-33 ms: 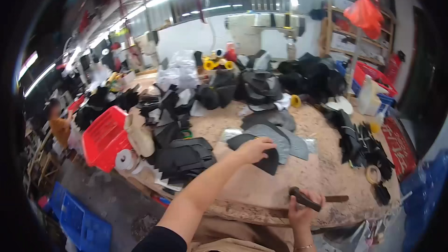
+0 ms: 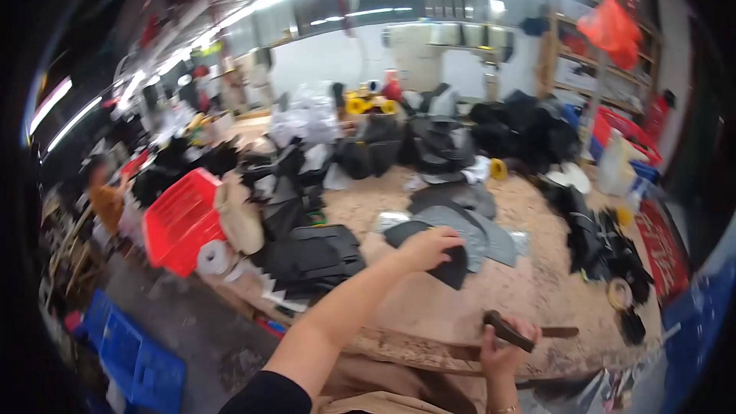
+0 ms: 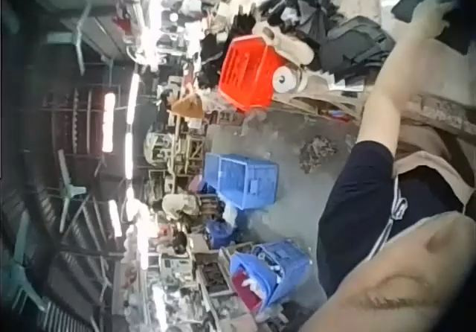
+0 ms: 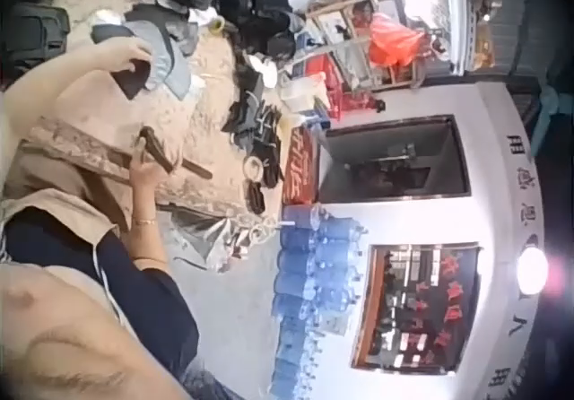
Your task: Hammering and shaping shoe components on a workbench in a factory setting.
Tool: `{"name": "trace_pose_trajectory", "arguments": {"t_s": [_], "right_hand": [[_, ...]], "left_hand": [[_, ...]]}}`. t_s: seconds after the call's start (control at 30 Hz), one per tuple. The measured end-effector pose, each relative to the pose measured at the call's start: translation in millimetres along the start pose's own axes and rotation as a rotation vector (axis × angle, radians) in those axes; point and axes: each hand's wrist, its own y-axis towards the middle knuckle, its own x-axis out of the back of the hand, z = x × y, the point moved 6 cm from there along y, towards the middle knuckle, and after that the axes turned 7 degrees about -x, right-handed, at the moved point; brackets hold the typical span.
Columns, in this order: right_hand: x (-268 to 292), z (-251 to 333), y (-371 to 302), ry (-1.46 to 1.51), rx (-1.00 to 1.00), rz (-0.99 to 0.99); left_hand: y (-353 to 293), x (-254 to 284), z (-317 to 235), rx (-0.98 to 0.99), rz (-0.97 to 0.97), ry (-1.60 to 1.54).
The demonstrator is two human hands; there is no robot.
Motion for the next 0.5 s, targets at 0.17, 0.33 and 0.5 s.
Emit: {"name": "trace_pose_trajectory", "arguments": {"t_s": [0.17, 0.33, 0.5], "right_hand": [[9.0, -29.2, -13.7, -0.062, 0.022, -0.048], [-6.5, -46.1, -4.5, 0.035, 0.328, -0.052], [9.3, -5.2, -1.5, -0.11, -0.081, 0.054]], "left_hand": [[1.7, 17.8, -44.6, -0.164, -0.318, 0.264], [-26.8, 115.1, -78.2, -0.078, -0.738, -0.118], [-65.1, 121.0, -104.2, 0.012, -0.957, -0.354]]}}
